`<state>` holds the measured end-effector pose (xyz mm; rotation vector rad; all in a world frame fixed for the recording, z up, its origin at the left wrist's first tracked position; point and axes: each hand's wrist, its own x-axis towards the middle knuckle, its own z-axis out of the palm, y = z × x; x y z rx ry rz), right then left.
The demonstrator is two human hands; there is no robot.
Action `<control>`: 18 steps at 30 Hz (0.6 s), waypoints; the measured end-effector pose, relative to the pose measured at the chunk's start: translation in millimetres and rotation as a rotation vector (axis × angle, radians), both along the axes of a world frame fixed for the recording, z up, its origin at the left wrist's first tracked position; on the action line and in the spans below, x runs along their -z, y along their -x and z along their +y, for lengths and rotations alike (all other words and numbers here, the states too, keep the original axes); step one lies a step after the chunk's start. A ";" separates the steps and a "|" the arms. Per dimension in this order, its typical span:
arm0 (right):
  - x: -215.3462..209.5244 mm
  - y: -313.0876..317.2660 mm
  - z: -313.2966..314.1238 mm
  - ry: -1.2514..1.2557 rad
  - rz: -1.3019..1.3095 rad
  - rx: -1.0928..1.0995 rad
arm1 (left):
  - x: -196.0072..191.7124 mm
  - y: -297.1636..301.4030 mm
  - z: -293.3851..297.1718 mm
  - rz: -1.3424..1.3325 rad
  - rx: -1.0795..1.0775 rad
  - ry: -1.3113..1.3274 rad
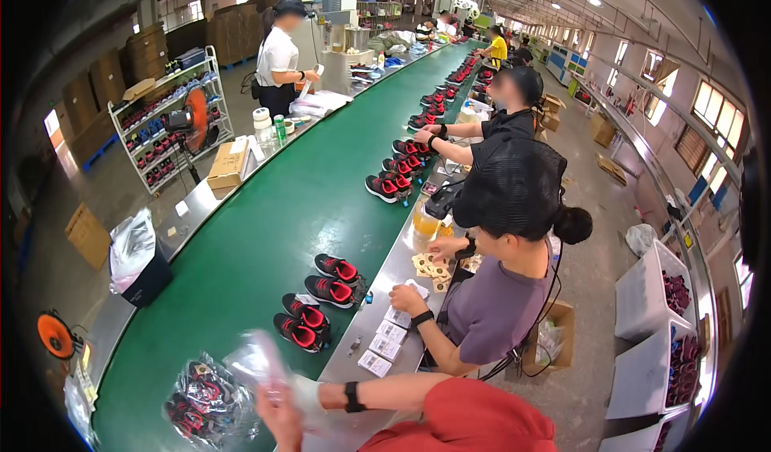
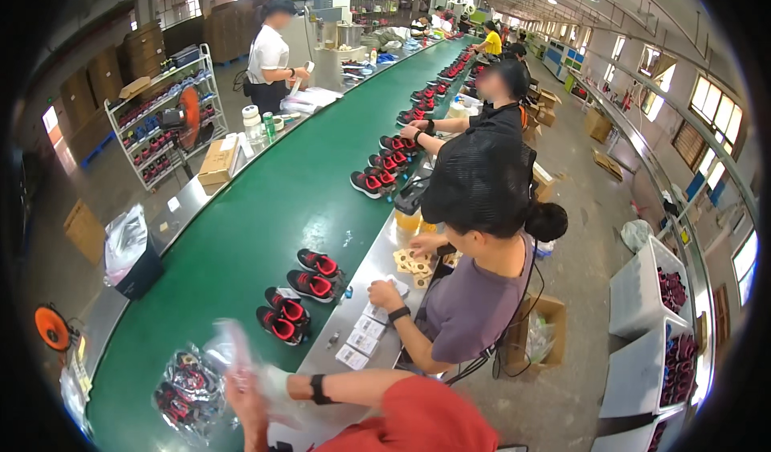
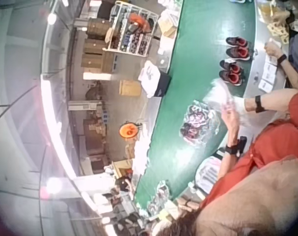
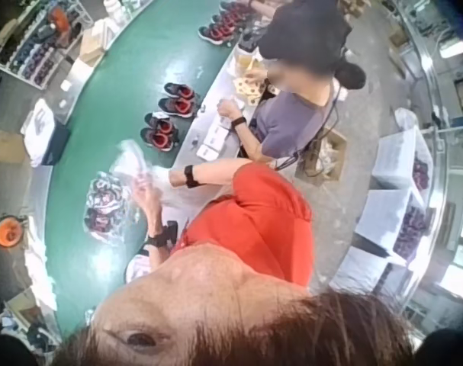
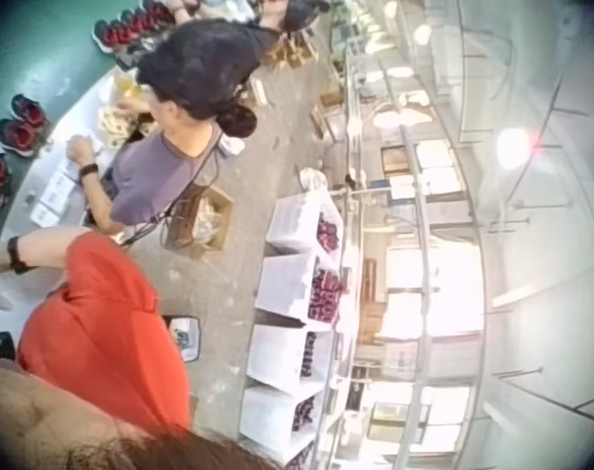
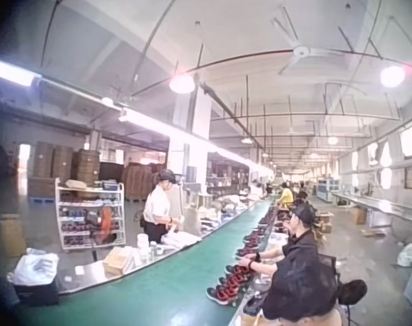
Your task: The person packages black and red sneakers into clear plastic bags on a green assembly line. They pick up pairs of shoes, place them into bags, and arrange the packaged items on the table. Other workers are visible in the background performing similar tasks.
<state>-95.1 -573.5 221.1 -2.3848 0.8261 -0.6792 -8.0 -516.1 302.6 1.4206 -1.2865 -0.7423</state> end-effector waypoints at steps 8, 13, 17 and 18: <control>-9.6 5.0 -58.3 -0.291 0.100 0.091 | -27.8 -19.5 12.5 -0.289 0.004 -0.210; -12.5 -27.8 -9.8 -0.202 0.449 -0.537 | -27.4 -66.2 -12.4 -0.431 -0.360 -0.015; -42.1 -25.2 -14.8 -0.207 -0.080 -0.364 | -17.1 -86.9 -18.2 -0.423 -0.499 -0.021; -50.4 -10.8 -26.0 -0.330 -0.396 -0.324 | -17.8 -92.3 -16.2 -0.388 -0.536 -0.011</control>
